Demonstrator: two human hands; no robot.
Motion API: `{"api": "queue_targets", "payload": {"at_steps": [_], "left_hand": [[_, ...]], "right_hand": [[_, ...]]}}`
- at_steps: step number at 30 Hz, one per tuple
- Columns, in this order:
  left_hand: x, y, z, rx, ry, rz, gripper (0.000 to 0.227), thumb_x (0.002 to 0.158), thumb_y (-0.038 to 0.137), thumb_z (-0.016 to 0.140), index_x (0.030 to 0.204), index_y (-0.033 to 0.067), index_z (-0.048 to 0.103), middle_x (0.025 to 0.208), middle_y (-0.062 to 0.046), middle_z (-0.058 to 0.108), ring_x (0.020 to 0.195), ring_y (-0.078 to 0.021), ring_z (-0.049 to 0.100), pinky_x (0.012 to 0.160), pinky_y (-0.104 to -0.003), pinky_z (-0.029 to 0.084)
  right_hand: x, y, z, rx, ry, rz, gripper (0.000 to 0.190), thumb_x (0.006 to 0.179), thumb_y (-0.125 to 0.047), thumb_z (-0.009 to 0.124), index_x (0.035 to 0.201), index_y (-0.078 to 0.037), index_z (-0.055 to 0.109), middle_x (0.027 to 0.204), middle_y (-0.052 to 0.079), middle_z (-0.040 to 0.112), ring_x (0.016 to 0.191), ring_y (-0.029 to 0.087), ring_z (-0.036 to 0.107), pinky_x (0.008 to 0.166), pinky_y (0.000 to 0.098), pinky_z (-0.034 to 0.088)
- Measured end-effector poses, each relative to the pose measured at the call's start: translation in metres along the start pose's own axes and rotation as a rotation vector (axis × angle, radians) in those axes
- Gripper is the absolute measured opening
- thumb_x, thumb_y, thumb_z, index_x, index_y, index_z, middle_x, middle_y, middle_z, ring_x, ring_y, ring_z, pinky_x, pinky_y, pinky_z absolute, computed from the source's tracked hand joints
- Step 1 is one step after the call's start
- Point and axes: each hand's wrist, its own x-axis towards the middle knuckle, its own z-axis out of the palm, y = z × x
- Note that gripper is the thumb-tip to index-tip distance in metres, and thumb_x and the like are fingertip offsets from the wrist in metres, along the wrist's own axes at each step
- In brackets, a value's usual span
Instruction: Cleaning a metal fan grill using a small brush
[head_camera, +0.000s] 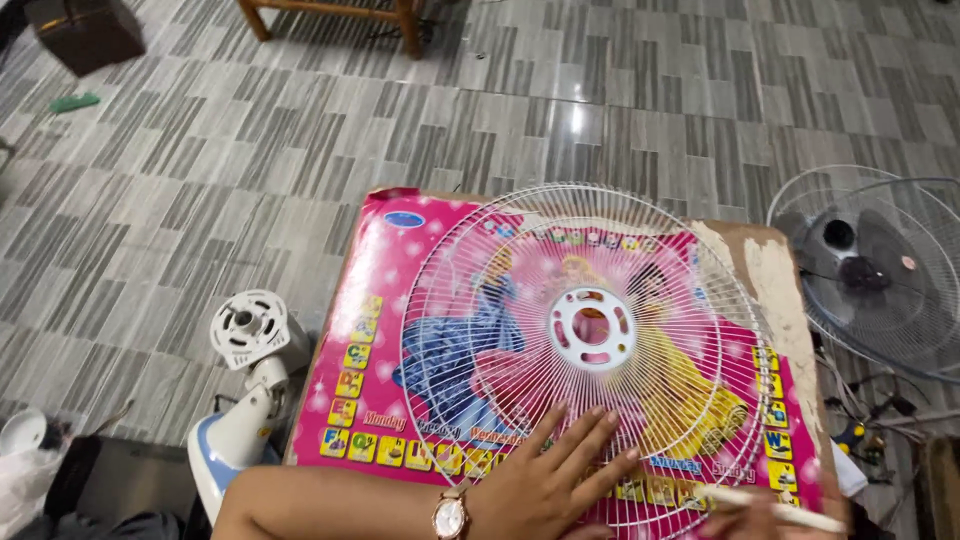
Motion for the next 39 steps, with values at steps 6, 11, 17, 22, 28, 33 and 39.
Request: {"api": "queue_targets", "payload": {"at_steps": [6, 11, 17, 22, 28, 33, 39], "left_hand": [[0.001, 0.001, 0.000, 0.028, -0.014, -0.018, 0.071, 0.109, 0.051, 0.025, 0.159, 0.0006, 0.031, 0.161, -0.037, 0.031, 0.153, -0.0485, 0.026, 0.120, -0.067, 0.010], [0.001, -0.001, 0.002, 0.020, -0.068, -0.030, 0.072, 0.108, 0.053, 0.021, 0.160, 0.0022, 0.029, 0.164, -0.035, 0.025, 0.155, -0.0463, 0.018, 0.120, -0.067, 0.007], [-0.001, -0.007, 0.012, 0.069, -0.009, 0.006, 0.067, 0.110, 0.047, 0.030, 0.158, 0.0010, 0.032, 0.160, -0.037, 0.031, 0.152, -0.0484, 0.026, 0.118, -0.067, 0.013], [0.001, -0.005, 0.011, 0.104, 0.000, 0.006, 0.070, 0.110, 0.052, 0.029, 0.159, 0.0022, 0.034, 0.160, -0.037, 0.032, 0.152, -0.0485, 0.025, 0.118, -0.066, 0.011], [0.001, -0.005, 0.009, 0.119, 0.002, 0.001, 0.071, 0.108, 0.053, 0.033, 0.159, 0.0031, 0.035, 0.162, -0.034, 0.029, 0.153, -0.0459, 0.024, 0.119, -0.064, 0.012], [0.001, -0.003, 0.006, 0.105, -0.021, -0.007, 0.071, 0.109, 0.053, 0.031, 0.160, 0.0031, 0.033, 0.163, -0.034, 0.029, 0.153, -0.0458, 0.023, 0.119, -0.065, 0.012], [0.001, -0.005, 0.004, 0.118, -0.024, 0.006, 0.071, 0.109, 0.053, 0.032, 0.159, 0.0025, 0.034, 0.162, -0.034, 0.029, 0.153, -0.0451, 0.022, 0.119, -0.064, 0.010]], "right_hand": [[0.000, 0.075, -0.040, 0.215, 0.139, 0.519, 0.068, 0.109, 0.005, 0.042, 0.162, -0.025, 0.011, 0.120, 0.039, 0.045, 0.050, 0.036, 0.048, 0.042, 0.0406, 0.045], [-0.013, 0.051, -0.027, 0.154, 0.016, 0.564, 0.060, 0.101, -0.002, 0.048, 0.152, -0.009, 0.018, 0.062, 0.018, 0.058, 0.035, 0.022, 0.060, 0.027, 0.0253, 0.050], [-0.020, 0.101, -0.043, 0.275, 0.257, 0.483, 0.035, 0.116, -0.007, 0.048, 0.130, -0.019, 0.017, 0.083, 0.013, 0.044, 0.048, 0.021, 0.052, 0.034, 0.0263, 0.043], [-0.031, 0.123, -0.060, 0.462, 0.049, 0.493, 0.042, 0.101, -0.019, 0.058, 0.128, -0.026, 0.027, 0.078, 0.012, 0.062, 0.045, 0.016, 0.067, 0.027, 0.0239, 0.056], [-0.021, 0.067, -0.022, 0.679, -0.068, 0.503, 0.044, 0.094, -0.001, 0.056, 0.119, -0.027, 0.031, 0.069, 0.012, 0.070, 0.036, 0.013, 0.068, 0.027, 0.0178, 0.056], [-0.023, 0.107, -0.048, 0.388, 0.112, 0.390, 0.040, 0.104, -0.006, 0.049, 0.129, -0.022, 0.023, 0.087, 0.017, 0.054, 0.045, 0.019, 0.063, 0.033, 0.0261, 0.056], [-0.027, 0.059, -0.026, 0.389, 0.070, 0.548, 0.050, 0.095, -0.011, 0.062, 0.134, -0.018, 0.031, 0.074, 0.012, 0.067, 0.045, 0.017, 0.070, 0.035, 0.0190, 0.059]]}}
